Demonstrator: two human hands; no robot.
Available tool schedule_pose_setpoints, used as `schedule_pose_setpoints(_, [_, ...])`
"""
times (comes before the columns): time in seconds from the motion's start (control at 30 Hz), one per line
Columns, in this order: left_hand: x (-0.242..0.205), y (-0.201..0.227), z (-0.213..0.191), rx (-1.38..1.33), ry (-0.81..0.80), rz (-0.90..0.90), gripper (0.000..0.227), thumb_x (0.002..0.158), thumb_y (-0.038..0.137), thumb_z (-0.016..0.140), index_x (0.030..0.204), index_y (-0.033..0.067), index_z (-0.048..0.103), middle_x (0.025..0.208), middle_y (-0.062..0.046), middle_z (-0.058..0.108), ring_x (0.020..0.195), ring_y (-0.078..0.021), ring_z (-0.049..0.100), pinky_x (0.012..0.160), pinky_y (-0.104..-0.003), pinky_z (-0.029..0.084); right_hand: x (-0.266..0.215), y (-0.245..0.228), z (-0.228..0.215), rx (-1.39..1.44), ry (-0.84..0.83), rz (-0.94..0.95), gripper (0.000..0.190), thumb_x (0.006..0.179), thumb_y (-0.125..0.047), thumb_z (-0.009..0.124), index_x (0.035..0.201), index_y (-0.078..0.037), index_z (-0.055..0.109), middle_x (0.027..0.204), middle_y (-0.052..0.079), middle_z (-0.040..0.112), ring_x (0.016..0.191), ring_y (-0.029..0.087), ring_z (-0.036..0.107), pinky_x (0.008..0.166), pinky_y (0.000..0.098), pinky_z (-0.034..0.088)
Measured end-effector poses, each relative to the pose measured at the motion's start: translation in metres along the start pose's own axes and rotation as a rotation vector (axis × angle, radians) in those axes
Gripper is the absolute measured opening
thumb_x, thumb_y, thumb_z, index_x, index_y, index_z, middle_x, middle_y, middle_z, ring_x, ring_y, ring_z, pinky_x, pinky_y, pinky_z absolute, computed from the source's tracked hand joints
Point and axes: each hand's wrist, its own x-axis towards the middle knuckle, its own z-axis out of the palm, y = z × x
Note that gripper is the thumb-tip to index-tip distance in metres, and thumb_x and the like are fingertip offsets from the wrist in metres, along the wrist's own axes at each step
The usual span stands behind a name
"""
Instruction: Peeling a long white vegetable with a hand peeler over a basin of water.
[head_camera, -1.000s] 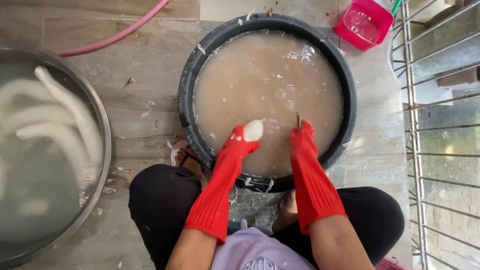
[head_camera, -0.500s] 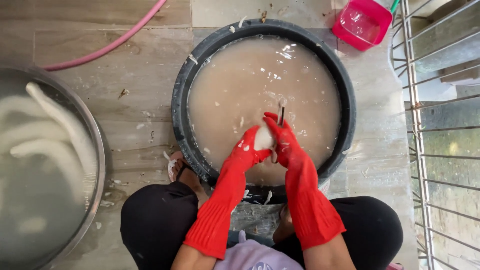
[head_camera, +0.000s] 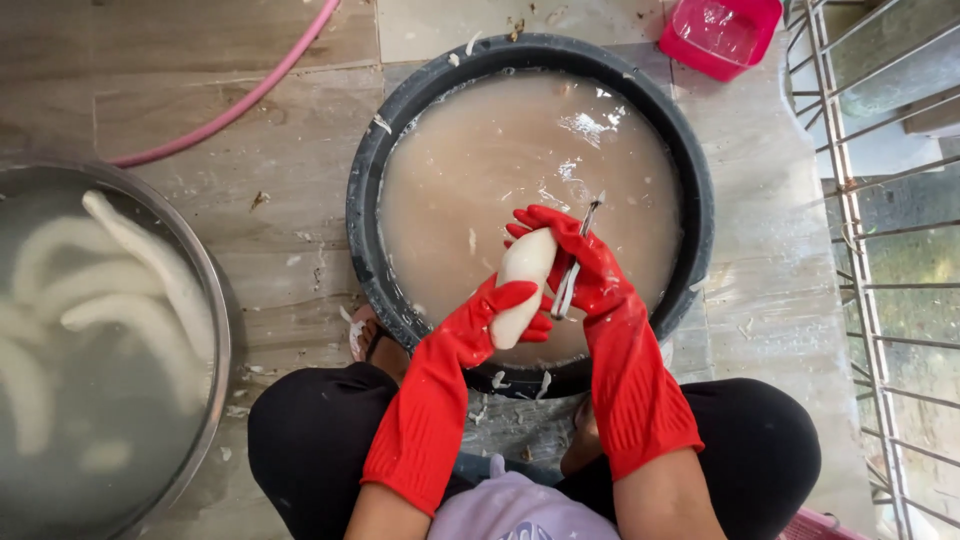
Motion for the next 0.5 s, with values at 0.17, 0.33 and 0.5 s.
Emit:
schedule_pose_setpoints(0.17, [0.011,-0.007,-0.014,-0.163,0.035,-0.265,0.052,0.086,0.045,0.082,0.103,-0.0042,0.073,0.095,-0.028,0.075,0.081,-0.0418,0.076,0.079,-0.057,0.063,-0.011,-0.006,0.021,-0.165,0.065,0.003,0.04,0.094,-0.013,0.067,0.132,0.002,0.065,0.13,0.029,0.067,0.122,0.049,0.065,0.108,0.0602,0.049])
schedule_pose_setpoints(0.33, [0.003,0.0,-0.003,-0.143,0.119,-0.252,0.055,0.084,0.041,0.086,0.112,-0.0038,0.07,0.106,-0.031,0.073,0.094,-0.0475,0.073,0.084,-0.058,0.061,-0.004,0.003,-0.006,-0.165,0.233,0.008,0.038,0.102,-0.019,0.057,0.134,0.0,0.065,0.125,0.025,0.07,0.116,0.047,0.068,0.102,0.0579,0.054])
schedule_pose_setpoints(0.5, [0.007,0.013,-0.001,-0.108,0.141,-0.199,0.069,0.085,0.055,0.079,0.126,-0.0004,0.068,0.12,-0.025,0.072,0.106,-0.038,0.073,0.091,-0.05,0.062,-0.011,-0.017,0.021,-0.235,0.199,0.029,0.036,0.1,-0.019,0.06,0.131,-0.001,0.067,0.13,0.024,0.069,0.119,0.044,0.068,0.106,0.0518,0.053])
